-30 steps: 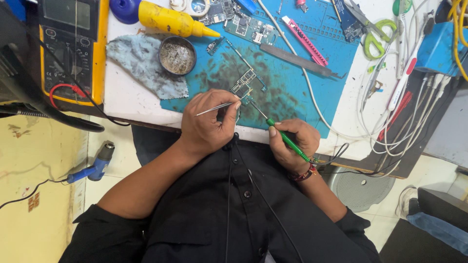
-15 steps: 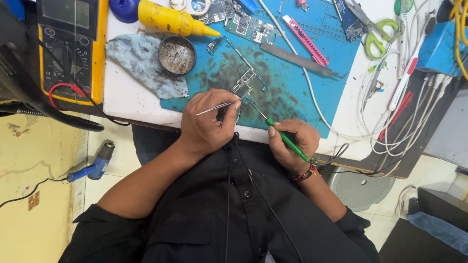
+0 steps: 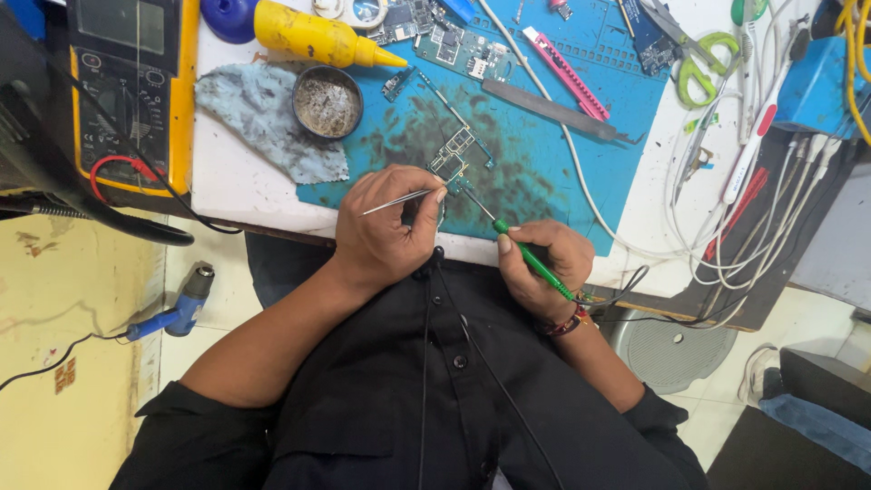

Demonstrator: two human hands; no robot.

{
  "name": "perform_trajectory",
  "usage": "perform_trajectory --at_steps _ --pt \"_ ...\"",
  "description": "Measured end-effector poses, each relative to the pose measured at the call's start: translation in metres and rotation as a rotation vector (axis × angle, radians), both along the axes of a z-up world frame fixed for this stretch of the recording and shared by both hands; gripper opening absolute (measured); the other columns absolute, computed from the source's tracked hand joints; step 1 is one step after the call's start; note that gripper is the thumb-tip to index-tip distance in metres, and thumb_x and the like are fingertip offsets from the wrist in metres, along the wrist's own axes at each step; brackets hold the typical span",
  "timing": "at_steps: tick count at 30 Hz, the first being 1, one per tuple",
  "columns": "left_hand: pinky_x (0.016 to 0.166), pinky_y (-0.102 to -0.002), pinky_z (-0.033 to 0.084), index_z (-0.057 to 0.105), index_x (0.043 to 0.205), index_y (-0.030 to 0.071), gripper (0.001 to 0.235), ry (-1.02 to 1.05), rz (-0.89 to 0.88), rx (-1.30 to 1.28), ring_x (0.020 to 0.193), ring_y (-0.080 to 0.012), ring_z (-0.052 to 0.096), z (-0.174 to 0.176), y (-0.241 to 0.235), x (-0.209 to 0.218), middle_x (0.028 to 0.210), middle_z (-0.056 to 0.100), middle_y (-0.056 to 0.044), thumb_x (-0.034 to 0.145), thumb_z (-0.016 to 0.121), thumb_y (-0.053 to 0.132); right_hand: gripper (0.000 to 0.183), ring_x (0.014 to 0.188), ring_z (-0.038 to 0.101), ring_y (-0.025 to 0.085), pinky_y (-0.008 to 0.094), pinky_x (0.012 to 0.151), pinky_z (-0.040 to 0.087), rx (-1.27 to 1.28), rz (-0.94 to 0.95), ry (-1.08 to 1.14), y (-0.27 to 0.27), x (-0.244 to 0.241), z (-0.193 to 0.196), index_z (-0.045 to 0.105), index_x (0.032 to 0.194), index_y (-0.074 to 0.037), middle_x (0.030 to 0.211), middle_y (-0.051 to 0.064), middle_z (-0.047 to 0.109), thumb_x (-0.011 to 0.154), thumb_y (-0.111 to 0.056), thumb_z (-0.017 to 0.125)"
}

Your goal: The person uses a soldering iron and tweezers to apply solder to multiple points on a small circuit board. They repeatedly heat and adjust components while holding the board steady on a blue work mat.

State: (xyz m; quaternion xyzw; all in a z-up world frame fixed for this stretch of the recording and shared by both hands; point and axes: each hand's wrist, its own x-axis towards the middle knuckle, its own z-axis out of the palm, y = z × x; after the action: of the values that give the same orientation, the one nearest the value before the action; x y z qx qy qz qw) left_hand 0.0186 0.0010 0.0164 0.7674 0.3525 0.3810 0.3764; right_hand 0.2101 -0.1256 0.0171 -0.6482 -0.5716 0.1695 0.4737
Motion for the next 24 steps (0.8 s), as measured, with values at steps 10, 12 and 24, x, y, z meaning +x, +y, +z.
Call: perform_trajectory --at_steps 10,12,24 --pt "0.078 -0.039 0.053 0.065 0.103 0.009 0.014 -0.01 -0.001 -0.003 0.086 -0.0277 0.07 0.0 0.0 0.0 0.097 0.072 -0.006 0.093 0.075 0.006 0.013 0.072 0.071 0.018 0.027 0.064 0.053 0.022 0.002 -0.007 -0.002 0.0 -0.001 0.066 0.095 -0.001 0.085 0.01 0.071 0.089 0.001 0.077" --pt "0.077 -0.039 0.052 0.065 0.103 0.009 0.014 -0.003 -0.002 -0.009 0.085 -0.0275 0.07 0.0 0.0 0.0 0.096 0.072 -0.006 0.093 0.075 0.006 0.013 0.072 0.071 0.017 0.027 0.064 0.053 0.031 0.007 -0.007 -0.002 0.0 -0.002 0.065 0.095 -0.001 0.085 0.01 0.071 0.089 0.002 0.077" --pt "0.073 -0.038 0.05 0.065 0.101 0.009 0.014 0.001 -0.01 -0.016 0.077 -0.0257 0.067 0.0 0.0 0.0 0.095 0.073 -0.006 0.093 0.076 0.006 0.011 0.079 0.063 0.007 0.022 0.069 0.049 -0.061 -0.226 0.221 -0.013 0.004 -0.004 0.066 0.107 0.001 0.091 0.005 0.07 0.098 0.001 0.073"
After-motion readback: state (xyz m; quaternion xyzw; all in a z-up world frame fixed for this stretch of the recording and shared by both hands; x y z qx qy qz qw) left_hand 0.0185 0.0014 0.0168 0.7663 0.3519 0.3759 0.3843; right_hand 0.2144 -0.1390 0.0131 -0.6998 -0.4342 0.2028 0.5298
